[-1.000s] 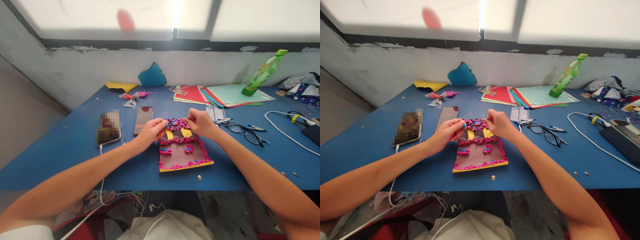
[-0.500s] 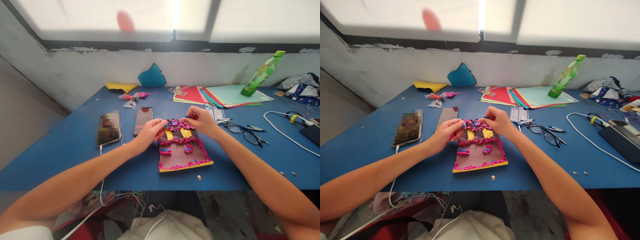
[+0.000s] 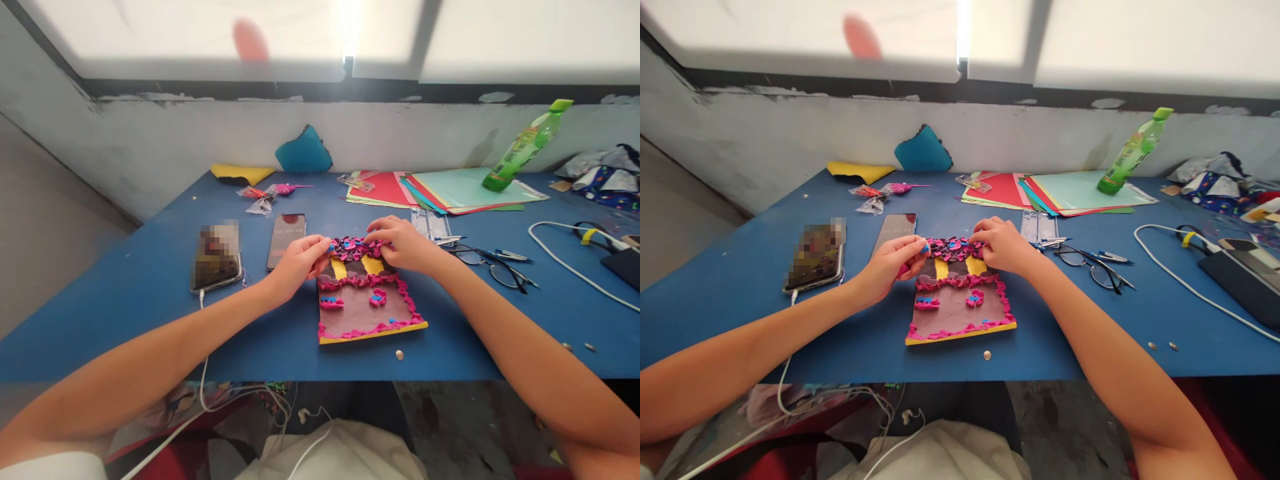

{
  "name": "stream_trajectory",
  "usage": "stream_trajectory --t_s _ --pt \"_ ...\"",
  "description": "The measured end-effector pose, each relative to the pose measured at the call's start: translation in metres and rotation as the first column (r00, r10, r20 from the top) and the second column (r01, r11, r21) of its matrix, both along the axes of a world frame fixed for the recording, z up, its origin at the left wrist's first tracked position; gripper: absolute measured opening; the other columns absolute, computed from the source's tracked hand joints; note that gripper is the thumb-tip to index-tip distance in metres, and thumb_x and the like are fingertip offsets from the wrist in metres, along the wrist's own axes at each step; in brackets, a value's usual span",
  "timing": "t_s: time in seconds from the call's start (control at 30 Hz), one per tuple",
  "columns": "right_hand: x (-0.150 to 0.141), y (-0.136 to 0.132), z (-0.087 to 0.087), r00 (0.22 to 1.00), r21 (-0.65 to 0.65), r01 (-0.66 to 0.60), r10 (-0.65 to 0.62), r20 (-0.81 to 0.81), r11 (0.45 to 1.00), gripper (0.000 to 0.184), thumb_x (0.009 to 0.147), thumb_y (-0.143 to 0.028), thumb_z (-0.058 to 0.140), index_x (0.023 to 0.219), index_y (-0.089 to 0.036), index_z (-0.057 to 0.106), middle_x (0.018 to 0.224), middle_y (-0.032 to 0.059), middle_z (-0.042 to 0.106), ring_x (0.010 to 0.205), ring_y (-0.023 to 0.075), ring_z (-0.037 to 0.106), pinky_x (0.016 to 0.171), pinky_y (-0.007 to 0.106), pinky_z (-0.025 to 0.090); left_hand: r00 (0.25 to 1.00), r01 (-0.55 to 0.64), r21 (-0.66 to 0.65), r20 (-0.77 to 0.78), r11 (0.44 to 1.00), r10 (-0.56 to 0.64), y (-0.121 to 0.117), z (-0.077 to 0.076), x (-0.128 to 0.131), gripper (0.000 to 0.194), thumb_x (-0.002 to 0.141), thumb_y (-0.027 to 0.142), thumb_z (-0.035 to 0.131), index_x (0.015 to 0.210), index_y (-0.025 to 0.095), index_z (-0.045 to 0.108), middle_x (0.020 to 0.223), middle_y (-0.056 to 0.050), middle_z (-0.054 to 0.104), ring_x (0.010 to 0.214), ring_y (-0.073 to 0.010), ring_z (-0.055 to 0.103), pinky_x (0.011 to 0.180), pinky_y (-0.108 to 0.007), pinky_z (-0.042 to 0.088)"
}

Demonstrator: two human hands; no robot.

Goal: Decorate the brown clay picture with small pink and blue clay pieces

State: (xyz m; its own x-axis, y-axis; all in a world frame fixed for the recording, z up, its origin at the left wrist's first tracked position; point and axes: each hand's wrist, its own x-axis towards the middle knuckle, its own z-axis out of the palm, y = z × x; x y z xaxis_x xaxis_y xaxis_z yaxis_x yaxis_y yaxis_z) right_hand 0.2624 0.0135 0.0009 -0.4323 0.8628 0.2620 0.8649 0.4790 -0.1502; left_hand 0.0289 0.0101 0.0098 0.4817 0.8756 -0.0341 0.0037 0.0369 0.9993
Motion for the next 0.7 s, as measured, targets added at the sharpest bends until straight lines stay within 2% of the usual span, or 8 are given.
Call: stream_trajectory --t_s 0.13,0.23,0.37,0.47,0.53,0.7 --pt "-0.004 -0.002 -0.001 0.999 -0.020 0.015 -0.014 0.048 1.000 0.040 0.076 -0.008 0.043 0.098 -0.022 0.073 0.110 0.0091 0.066 0.104 0.0266 0.054 0.081 0.040 0.039 1.000 0.000 -0.004 0.007 1.000 0.000 0.000 0.001 0.001 0.025 0.082 0.029 0.051 0.062 0.017 0.042 0.044 0.006 0.040 0.037 -0.0030 0.029 0.037 -0.015 0.019" --pt "-0.008 -0.005 0.001 0.988 0.020 0.008 -0.011 0.155 1.000 0.037 0.079 -0.009 0.044 0.101 -0.021 0.072 0.111 0.0102 0.067 0.104 0.0268 0.053 0.078 0.039 0.034 1.000 0.003 0.006 0.008 1.000 -0.003 0.001 0.000 0.001 0.025 0.082 0.029 0.051 0.062 0.017 0.042 0.044 0.006 0.040 0.038 -0.0031 0.029 0.037 -0.015 0.019" --pt "-0.017 -0.013 0.009 0.923 0.129 -0.061 0.006 0.385 0.990 0.030 0.082 -0.010 0.046 0.093 -0.018 0.072 0.113 0.0131 0.065 0.104 0.0276 0.051 0.079 0.040 0.029 1.000 0.002 0.036 0.003 0.999 -0.002 0.002 -0.002 0.001 0.026 0.081 0.031 0.052 0.061 0.017 0.042 0.044 0.006 0.039 0.038 -0.0031 0.030 0.036 -0.015 0.019" --pt "-0.024 -0.017 0.013 0.876 0.140 -0.070 -0.006 0.483 0.988 0.025 0.081 -0.008 0.048 0.087 -0.015 0.071 0.110 0.0143 0.065 0.101 0.0272 0.051 0.080 0.040 0.027 1.000 -0.005 0.054 -0.001 0.999 0.005 0.002 -0.002 0.001 0.026 0.079 0.032 0.055 0.061 0.017 0.042 0.044 0.007 0.039 0.038 -0.0034 0.030 0.036 -0.015 0.018" --pt "-0.025 -0.018 0.012 0.883 0.133 -0.052 -0.016 0.469 0.990 0.025 0.083 -0.009 0.047 0.088 -0.015 0.071 0.109 0.0136 0.066 0.099 0.0268 0.052 0.079 0.039 0.027 1.000 -0.004 0.059 -0.004 0.998 0.005 0.002 -0.002 0.000 0.026 0.078 0.034 0.056 0.062 0.017 0.043 0.044 0.007 0.039 0.038 -0.0035 0.030 0.037 -0.016 0.018" --pt "-0.021 -0.013 0.004 0.949 0.190 -0.028 -0.034 0.315 0.981 0.030 0.089 -0.012 0.040 0.103 -0.014 0.066 0.101 0.0117 0.069 0.094 0.0253 0.053 0.076 0.037 0.027 1.000 -0.004 0.052 -0.010 0.999 0.004 0.002 -0.002 0.000 0.030 0.077 0.037 0.059 0.061 0.018 0.043 0.045 0.006 0.039 0.038 -0.0039 0.030 0.036 -0.016 0.018"
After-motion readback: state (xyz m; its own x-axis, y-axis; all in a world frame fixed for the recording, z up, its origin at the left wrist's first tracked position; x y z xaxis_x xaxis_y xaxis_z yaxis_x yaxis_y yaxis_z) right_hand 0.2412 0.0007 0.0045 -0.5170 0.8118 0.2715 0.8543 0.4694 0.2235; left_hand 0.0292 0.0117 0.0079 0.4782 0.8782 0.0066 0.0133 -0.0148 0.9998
